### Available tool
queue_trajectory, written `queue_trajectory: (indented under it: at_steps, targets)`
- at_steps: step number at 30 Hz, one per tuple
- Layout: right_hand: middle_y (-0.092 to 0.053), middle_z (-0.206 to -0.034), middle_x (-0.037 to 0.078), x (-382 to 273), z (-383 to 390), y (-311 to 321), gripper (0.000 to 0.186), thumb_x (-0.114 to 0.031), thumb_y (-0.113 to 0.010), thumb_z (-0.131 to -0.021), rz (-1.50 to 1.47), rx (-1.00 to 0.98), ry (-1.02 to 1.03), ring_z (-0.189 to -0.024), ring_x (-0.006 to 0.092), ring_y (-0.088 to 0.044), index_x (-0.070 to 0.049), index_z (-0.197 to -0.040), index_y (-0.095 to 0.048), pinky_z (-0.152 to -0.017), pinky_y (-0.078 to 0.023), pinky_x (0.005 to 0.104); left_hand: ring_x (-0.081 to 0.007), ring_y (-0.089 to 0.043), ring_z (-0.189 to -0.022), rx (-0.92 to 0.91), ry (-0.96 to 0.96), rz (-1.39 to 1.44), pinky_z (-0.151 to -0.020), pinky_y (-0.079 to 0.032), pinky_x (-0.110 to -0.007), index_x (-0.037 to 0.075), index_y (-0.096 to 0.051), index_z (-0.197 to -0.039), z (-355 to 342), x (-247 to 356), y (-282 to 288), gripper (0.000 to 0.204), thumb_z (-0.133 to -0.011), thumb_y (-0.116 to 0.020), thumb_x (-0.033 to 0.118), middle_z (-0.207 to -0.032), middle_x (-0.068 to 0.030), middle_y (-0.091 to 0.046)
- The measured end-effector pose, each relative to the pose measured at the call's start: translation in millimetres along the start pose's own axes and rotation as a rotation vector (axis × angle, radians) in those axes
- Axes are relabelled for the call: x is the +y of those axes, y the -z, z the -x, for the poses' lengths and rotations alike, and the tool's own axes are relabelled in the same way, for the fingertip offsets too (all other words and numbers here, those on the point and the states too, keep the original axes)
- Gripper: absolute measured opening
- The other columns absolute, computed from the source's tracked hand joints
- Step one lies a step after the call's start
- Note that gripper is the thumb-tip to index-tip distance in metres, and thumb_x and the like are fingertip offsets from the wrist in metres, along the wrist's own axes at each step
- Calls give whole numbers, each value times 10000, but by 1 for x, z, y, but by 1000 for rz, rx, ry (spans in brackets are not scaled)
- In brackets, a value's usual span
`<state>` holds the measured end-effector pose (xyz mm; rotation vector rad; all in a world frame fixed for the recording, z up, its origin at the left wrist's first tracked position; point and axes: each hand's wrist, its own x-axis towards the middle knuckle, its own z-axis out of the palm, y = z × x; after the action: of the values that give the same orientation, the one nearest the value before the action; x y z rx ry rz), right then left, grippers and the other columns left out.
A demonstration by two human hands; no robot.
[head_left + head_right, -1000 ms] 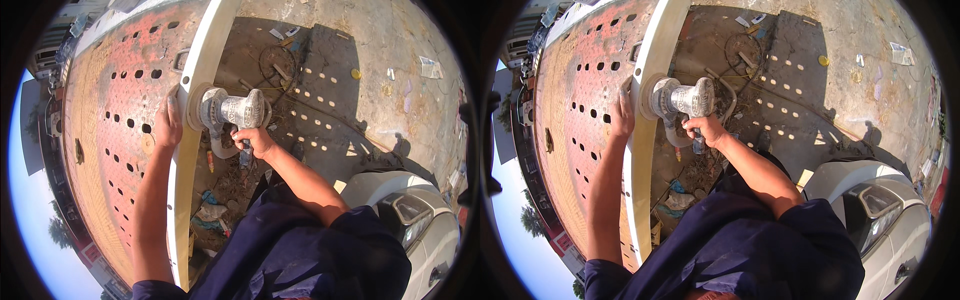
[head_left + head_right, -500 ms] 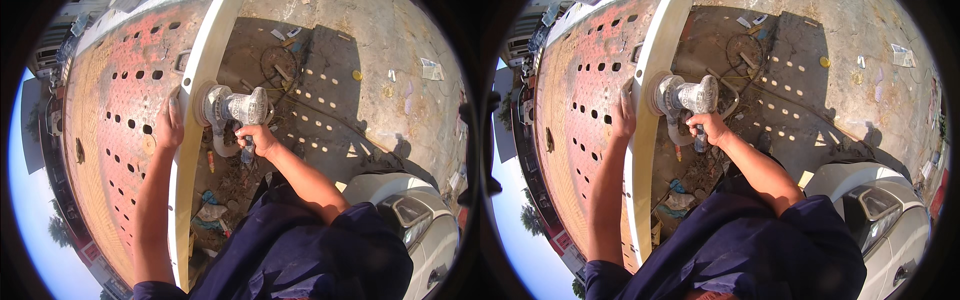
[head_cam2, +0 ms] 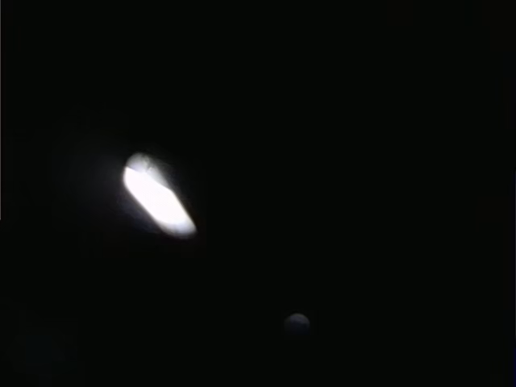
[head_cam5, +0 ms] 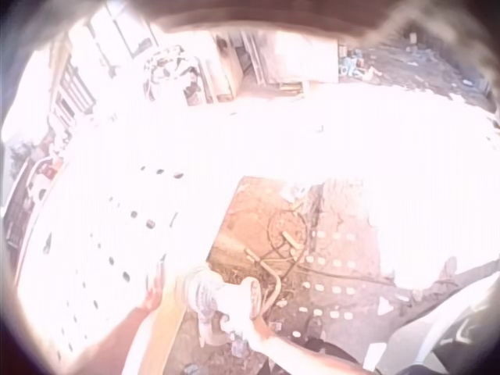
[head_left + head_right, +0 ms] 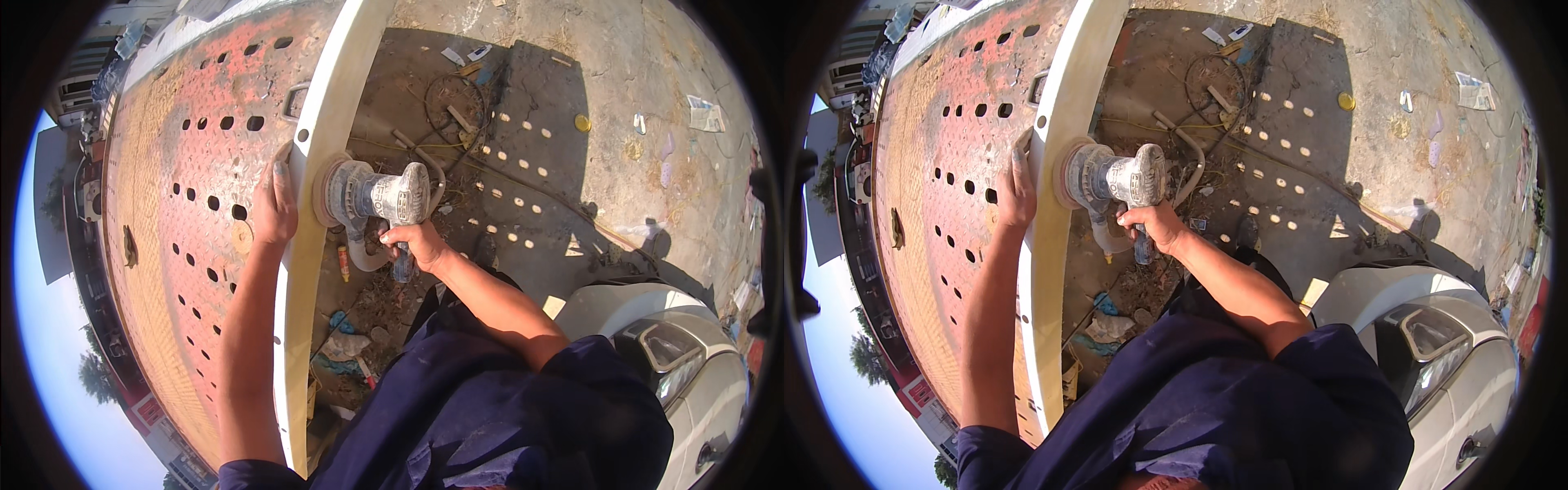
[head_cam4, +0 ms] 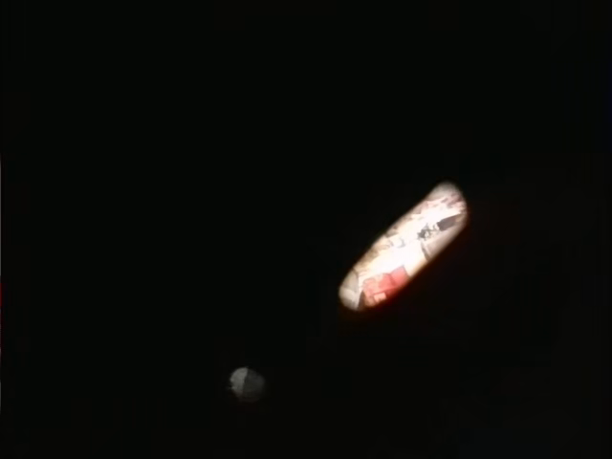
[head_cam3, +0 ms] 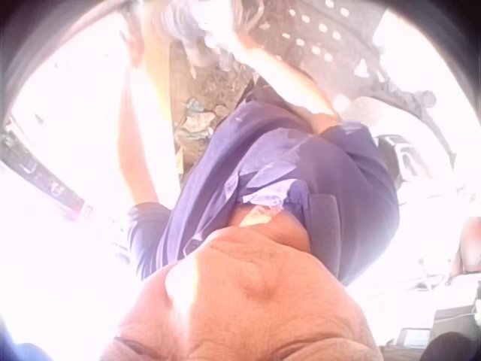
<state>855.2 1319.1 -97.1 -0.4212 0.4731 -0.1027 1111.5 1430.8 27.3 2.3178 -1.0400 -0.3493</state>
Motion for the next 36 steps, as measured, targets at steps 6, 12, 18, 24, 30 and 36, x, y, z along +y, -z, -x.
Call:
queue_trajectory:
  at_steps: [6,12,18,24,30,36]
  targets:
    - [-712,-881,105,-9,-6,-2,246,-40,-762,-820,-36,-47,-1,-655,177,-646,18,-1055,-724,-579,-524,341,-420,-635,-1355,-12,44,1,-1193,-446,-432,-63,-622,-1458,2,5,2,538,-1200,-346,320,-1410,-293,-681]
    - [-704,-871,95,1,7,-4,249,-12,-738,-819,12,10,-19,-648,182,-643,15,-1066,-719,-580,-521,331,-421,-635,-1349,31,-47,9,-1197,-440,-430,-71,-618,-1458,-1,0,-2,547,-1204,-334,322,-1407,-294,-682]
    - [-710,-885,95,-10,-5,-4,256,-23,-748,-827,-13,-72,22,-626,179,-641,11,-1077,-712,-590,-532,345,-389,-632,-1371,27,-79,153,-1201,-436,-422,-71,-616,-1463,1,4,-3,578,-1212,-291,335,-1440,-282,-674]
    - [-702,-904,87,-5,6,-17,227,-23,-740,-837,7,-63,40,-622,173,-637,1,-1061,-713,-601,-533,341,-320,-662,-1315,35,-109,127,-1177,-467,-429,-61,-589,-1494,2,-5,-1,617,-1219,-246,372,-1405,-224,-705]
    - [-685,-828,97,-12,4,-20,195,1,-720,-829,48,-115,44,-600,177,-634,27,-1022,-698,-576,-524,339,-299,-658,-1326,40,-125,204,-1190,-460,-418,-29,-544,-1547,4,-4,-1,613,-1222,-232,386,-1427,-216,-695]
    - [-643,-757,78,-28,3,-21,164,-7,-726,-842,56,-34,25,-563,168,-611,27,-998,-688,-566,-528,364,-303,-603,-1411,-19,-102,360,-1240,-413,-422,-46,-489,-1577,-1,-2,1,696,-1218,-204,478,-1511,-241,-634]
